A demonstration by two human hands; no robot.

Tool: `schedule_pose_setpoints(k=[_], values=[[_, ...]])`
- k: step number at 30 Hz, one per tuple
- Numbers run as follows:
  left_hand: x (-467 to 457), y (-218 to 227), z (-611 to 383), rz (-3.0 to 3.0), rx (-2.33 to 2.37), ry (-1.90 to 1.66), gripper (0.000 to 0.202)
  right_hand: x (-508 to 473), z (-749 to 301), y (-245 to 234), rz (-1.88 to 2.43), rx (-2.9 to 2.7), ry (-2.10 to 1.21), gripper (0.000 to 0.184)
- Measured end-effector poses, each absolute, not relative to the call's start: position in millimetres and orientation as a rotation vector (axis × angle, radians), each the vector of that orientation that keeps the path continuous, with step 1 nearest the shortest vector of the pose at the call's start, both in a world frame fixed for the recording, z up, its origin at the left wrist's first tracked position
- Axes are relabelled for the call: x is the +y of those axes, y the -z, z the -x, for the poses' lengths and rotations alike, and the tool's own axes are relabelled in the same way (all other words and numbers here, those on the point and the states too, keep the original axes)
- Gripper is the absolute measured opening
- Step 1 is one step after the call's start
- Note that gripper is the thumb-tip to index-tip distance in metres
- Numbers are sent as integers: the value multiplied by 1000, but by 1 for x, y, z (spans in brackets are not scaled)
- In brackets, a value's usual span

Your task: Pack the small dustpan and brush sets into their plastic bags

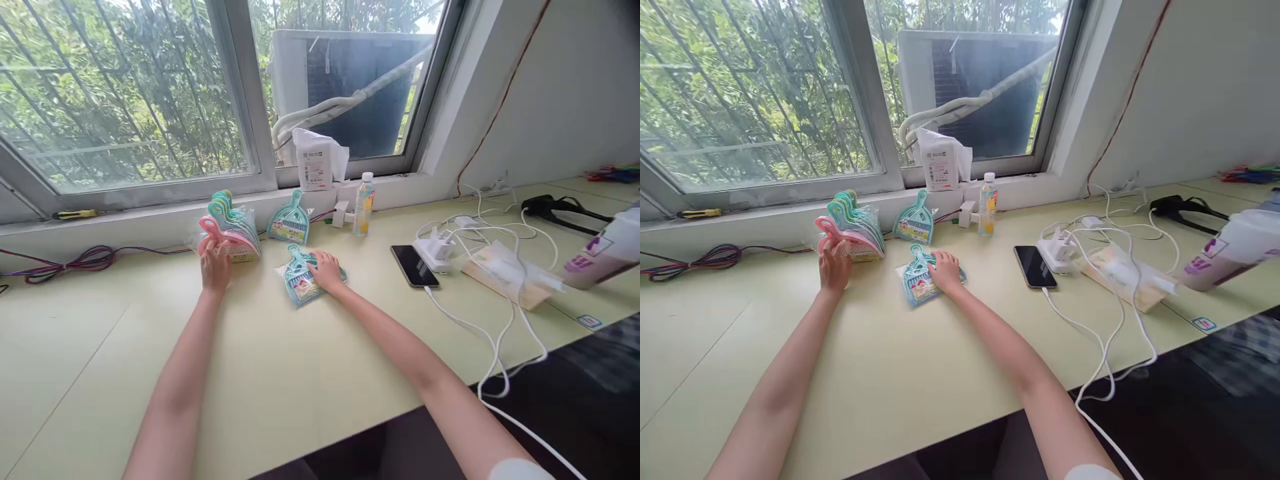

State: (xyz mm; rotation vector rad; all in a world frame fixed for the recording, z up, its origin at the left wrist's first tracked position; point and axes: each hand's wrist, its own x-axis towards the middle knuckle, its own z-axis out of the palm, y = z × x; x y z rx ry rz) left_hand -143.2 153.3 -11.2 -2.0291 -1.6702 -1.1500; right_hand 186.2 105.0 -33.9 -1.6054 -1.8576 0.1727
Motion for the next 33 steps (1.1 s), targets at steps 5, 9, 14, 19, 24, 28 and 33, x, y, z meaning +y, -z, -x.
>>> schedule_pose_setpoints(k=[5, 9, 14, 19, 24, 28, 33], values=[[142, 11, 121, 2134, -1687, 816, 60, 69, -190, 29, 1536, -1963, -179, 37], [152, 11, 99, 2085, -1806, 540, 65, 61, -189, 28, 1493, -1975, -181, 37], [167, 15, 78, 1980, -1861, 594, 62, 67, -189, 27, 1487, -1988, -205, 36], [155, 15, 77, 1907, -1812, 822, 60, 68, -190, 26, 1477, -1982, -158, 34], [127, 9, 69, 1859, -1796, 1011, 49, 63, -192, 26, 1478, -1938, 39, 25], [88, 11, 49, 1910, -2025, 1101, 34, 62, -191, 28, 1498, -2030, 92, 24], [40, 18, 8, 2374, -2464, 1519, 26, 56, -191, 30, 1480, -2048, 53, 24]])
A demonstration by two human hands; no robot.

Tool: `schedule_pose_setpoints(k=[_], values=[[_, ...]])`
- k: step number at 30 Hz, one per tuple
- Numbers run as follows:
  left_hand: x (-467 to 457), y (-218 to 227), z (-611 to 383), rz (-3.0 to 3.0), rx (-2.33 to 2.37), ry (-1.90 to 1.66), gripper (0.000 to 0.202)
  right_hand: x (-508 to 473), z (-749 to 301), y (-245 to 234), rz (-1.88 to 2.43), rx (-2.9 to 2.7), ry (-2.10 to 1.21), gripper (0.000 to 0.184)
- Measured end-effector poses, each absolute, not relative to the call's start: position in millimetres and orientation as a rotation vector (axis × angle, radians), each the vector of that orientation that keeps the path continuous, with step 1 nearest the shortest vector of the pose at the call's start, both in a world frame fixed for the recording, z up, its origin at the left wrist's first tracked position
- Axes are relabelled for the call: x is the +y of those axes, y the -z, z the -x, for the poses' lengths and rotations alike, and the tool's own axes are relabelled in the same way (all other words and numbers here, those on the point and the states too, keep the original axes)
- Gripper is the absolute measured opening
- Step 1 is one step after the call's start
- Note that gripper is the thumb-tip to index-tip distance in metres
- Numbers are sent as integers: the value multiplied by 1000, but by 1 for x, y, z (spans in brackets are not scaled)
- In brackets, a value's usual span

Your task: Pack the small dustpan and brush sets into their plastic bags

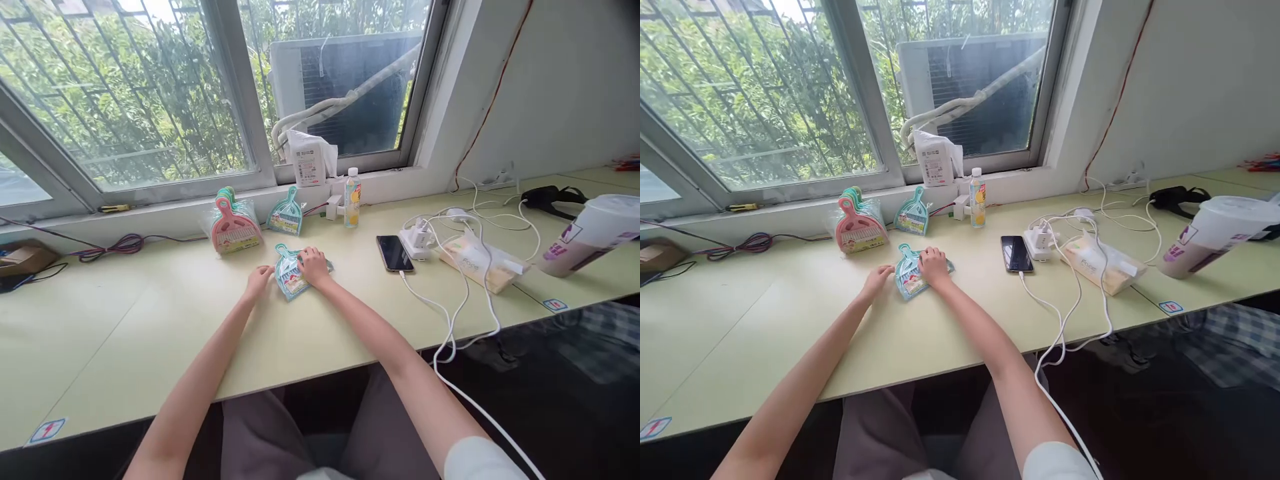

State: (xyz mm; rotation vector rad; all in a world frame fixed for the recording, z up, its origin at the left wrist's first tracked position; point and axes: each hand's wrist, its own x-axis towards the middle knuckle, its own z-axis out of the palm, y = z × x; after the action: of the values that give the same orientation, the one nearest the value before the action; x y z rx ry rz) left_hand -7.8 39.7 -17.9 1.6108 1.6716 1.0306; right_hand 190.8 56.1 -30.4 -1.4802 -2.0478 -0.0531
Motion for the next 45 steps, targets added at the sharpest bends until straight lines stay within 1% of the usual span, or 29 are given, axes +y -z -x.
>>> schedule_pose_setpoints(k=[1, 2, 4, 6, 10, 14, 17, 20, 23, 25, 27, 28, 29, 32, 35, 40, 45], values=[[33, 18, -2, -1478, 1563, -1046, 24, 53, -192, 31, 1472, -2039, 37, 25], [29, 17, -12, -1330, 1488, -1084, 26, 50, -195, 32, 1460, -2023, 17, 26], [23, 15, -29, -1155, 1384, -1153, 36, 43, -201, 34, 1446, -1979, -45, 27], [21, 12, -39, -1059, 1320, -1139, 45, 38, -208, 34, 1424, -1963, -103, 27], [22, 8, -36, -876, 1197, -1269, 53, 31, -214, 26, 1311, -1992, -126, 26], [23, 4, -11, -805, 1052, -1404, 56, 17, -203, 14, 1168, -2112, 0, 24], [24, 2, 3, -794, 979, -1467, 52, 7, -192, 10, 1207, -2232, -60, 22], [23, 2, 6, -804, 932, -1517, 45, 6, -188, 12, 1321, -2157, -329, 33], [21, 2, 4, -830, 867, -1500, 43, 14, -192, 16, 1283, -1820, -787, 39], [19, 3, 1, -863, 818, -1468, 47, 21, -197, 19, 1234, -1499, -1091, 30], [18, 4, 0, -897, 784, -1439, 53, 28, -201, 20, 1171, -1215, -1303, 14], [17, 4, 0, -914, 776, -1421, 56, 30, -203, 21, 1127, -1112, -1367, 13], [17, 4, 0, -933, 774, -1394, 56, 32, -204, 21, 1080, -1031, -1406, 19], [19, 4, 3, -1000, 814, -1258, 50, 37, -209, 22, 1023, -874, -1414, 37], [21, 6, 6, -1024, 972, -1221, 50, 41, -216, 23, 1081, -850, -1369, 44], [22, 10, 12, -1118, 1149, -1176, 51, 44, -228, 20, 1105, -960, -1356, 46], [21, 8, 16, -1137, 1202, -1210, 46, 41, -233, 8, 1051, -1003, -1390, 41]])
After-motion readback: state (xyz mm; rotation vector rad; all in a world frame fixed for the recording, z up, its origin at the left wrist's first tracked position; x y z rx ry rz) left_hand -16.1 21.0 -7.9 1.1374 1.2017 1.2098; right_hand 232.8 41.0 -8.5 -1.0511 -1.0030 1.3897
